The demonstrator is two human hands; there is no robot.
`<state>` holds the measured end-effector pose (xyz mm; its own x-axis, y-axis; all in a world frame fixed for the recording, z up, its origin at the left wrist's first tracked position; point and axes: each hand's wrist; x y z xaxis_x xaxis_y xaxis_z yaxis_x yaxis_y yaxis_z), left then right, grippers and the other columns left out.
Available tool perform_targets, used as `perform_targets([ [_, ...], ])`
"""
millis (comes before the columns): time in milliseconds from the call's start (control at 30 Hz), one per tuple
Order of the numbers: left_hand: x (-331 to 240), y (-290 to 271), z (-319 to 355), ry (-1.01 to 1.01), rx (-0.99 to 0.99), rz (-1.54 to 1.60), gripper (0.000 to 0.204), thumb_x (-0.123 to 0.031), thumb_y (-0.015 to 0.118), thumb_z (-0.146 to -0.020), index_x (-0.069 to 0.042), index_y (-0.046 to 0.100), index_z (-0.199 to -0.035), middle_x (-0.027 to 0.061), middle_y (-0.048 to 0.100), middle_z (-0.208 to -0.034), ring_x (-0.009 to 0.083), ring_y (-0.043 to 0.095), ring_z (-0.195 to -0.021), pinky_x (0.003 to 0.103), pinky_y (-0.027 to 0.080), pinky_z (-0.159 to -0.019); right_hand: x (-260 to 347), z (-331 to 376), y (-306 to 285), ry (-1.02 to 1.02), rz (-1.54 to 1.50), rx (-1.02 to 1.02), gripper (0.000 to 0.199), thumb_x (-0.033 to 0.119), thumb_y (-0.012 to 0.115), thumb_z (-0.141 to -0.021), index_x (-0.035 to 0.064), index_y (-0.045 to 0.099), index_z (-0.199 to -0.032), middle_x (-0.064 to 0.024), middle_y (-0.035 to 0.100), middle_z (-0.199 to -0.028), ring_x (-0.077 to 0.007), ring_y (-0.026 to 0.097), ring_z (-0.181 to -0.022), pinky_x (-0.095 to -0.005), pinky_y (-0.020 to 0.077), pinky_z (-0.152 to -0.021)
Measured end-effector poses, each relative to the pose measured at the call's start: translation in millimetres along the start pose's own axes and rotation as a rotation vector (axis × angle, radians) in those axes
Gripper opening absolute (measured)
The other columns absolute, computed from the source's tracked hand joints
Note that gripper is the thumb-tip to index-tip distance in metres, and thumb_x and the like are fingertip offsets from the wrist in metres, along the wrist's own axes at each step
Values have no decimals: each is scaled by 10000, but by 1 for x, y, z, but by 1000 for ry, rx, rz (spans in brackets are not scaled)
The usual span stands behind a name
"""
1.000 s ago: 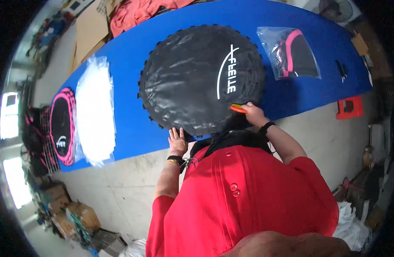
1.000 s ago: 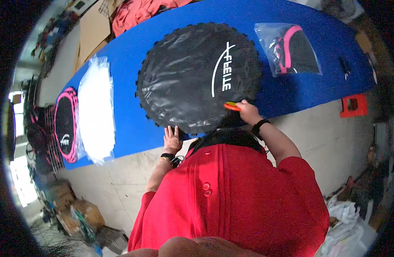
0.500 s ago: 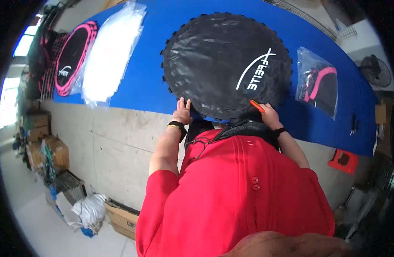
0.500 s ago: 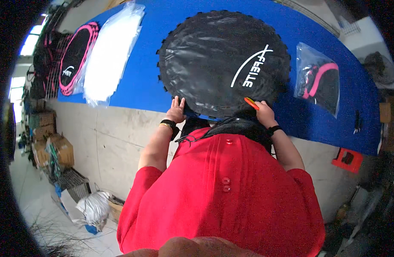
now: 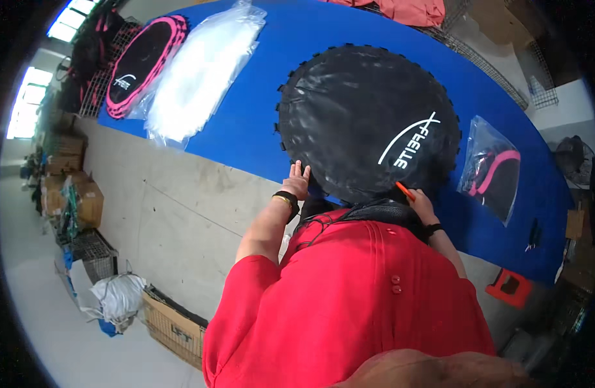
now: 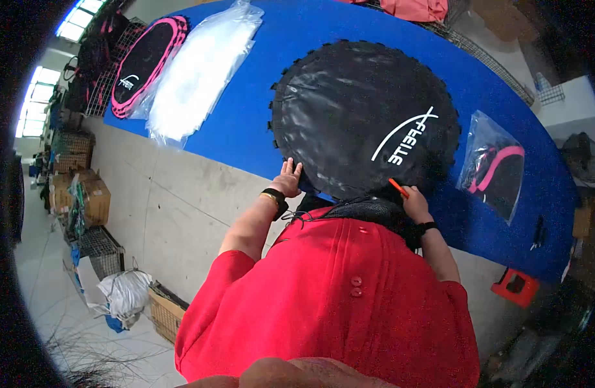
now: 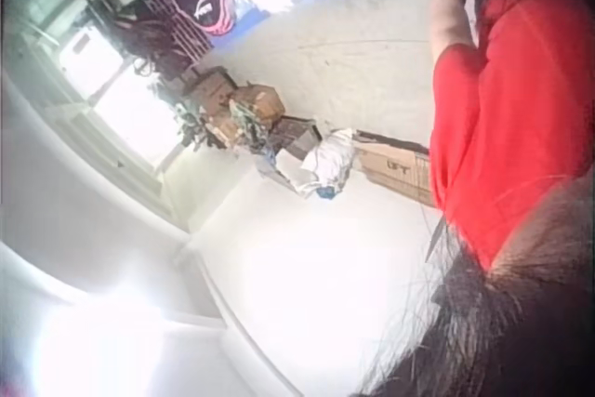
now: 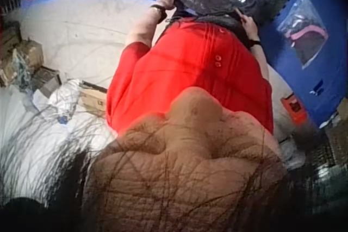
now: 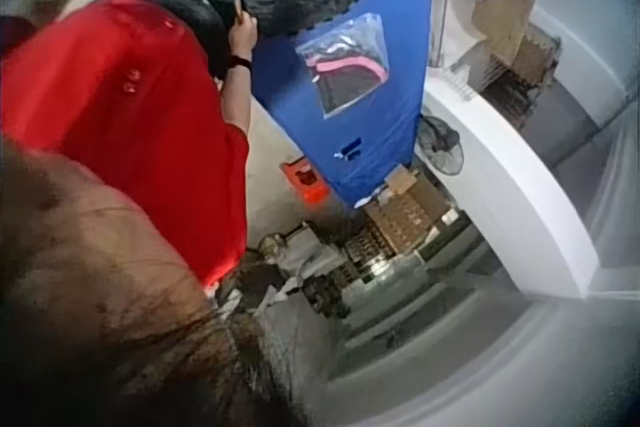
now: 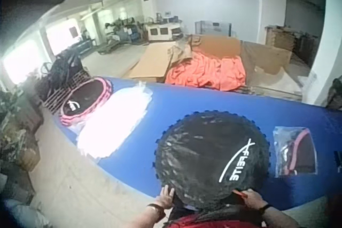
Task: Trimming the edge of a circular black pad using a utility knife on a blue work surface.
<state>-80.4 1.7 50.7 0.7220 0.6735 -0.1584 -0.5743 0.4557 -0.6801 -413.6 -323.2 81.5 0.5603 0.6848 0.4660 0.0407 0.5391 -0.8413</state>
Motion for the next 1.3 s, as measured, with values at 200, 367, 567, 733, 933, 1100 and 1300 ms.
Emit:
perform_targets([
  [200,-1,7,-6,-26,-32,22,1036,-364,728,-849,-129,70,-1614,233,-42,-1658,400,92,-1535,510,291,-1173,-1,-4,-7,-64,-37,-12,130,128,622,-908,79,648,-1026,-206,609,-976,-434,598,-935,-499,487,-790],
  [367,-3,10,-10,-64,-54,35,1037,-305,732,-843,-161,60,-1618,169,-89,-1676,358,49,-1550,583,345,-1128,-5,-6,-6,-33,-21,30,146,151,630,-910,90,650,-1041,-196,621,-998,-424,608,-942,-495,495,-800],
  [567,-4,14,-13,-73,-63,48,849,-178,563,-921,-157,81,-1619,185,-51,-1675,362,78,-1547,511,338,-1154,-23,-13,0,-106,-24,56,174,189,660,-909,104,649,-1060,-184,622,-999,-406,623,-936,-485,508,-788],
  [733,-5,18,-18,-78,-46,26,874,-160,590,-912,-162,77,-1620,184,-61,-1674,361,69,-1548,513,338,-1154,-37,-15,7,-130,-61,60,170,179,646,-912,102,634,-1062,-194,595,-984,-413,605,-925,-478,491,-778],
  [933,-3,22,-24,-77,-48,23,1010,-205,717,-843,-158,73,-1619,188,-56,-1674,374,63,-1546,521,335,-1155,-48,-19,17,-127,-115,110,162,199,595,-927,87,625,-1041,-197,584,-964,-413,595,-926,-477,478,-767],
  [1100,-4,17,-20,-83,-80,7,1050,-229,753,-821,-147,73,-1617,200,-52,-1672,381,72,-1544,516,331,-1161,-47,-15,20,-105,-35,71,169,202,598,-928,92,630,-1052,-201,592,-979,-415,600,-935,-487,483,-779],
  [1300,-2,10,-7,-24,-137,46,960,-293,692,-839,-67,141,-1592,296,36,-1637,466,113,-1513,488,252,-1210,-48,-15,30,15,-21,69,175,209,600,-927,103,643,-1060,-201,611,-1014,-423,608,-955,-497,497,-795],
])
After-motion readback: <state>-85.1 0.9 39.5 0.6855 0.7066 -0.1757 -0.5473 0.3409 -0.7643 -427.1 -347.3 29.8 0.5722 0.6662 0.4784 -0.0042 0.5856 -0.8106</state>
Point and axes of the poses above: each hand's wrist, its own z-axis away from the middle knuckle, its own y-axis out of the palm, x = y × z
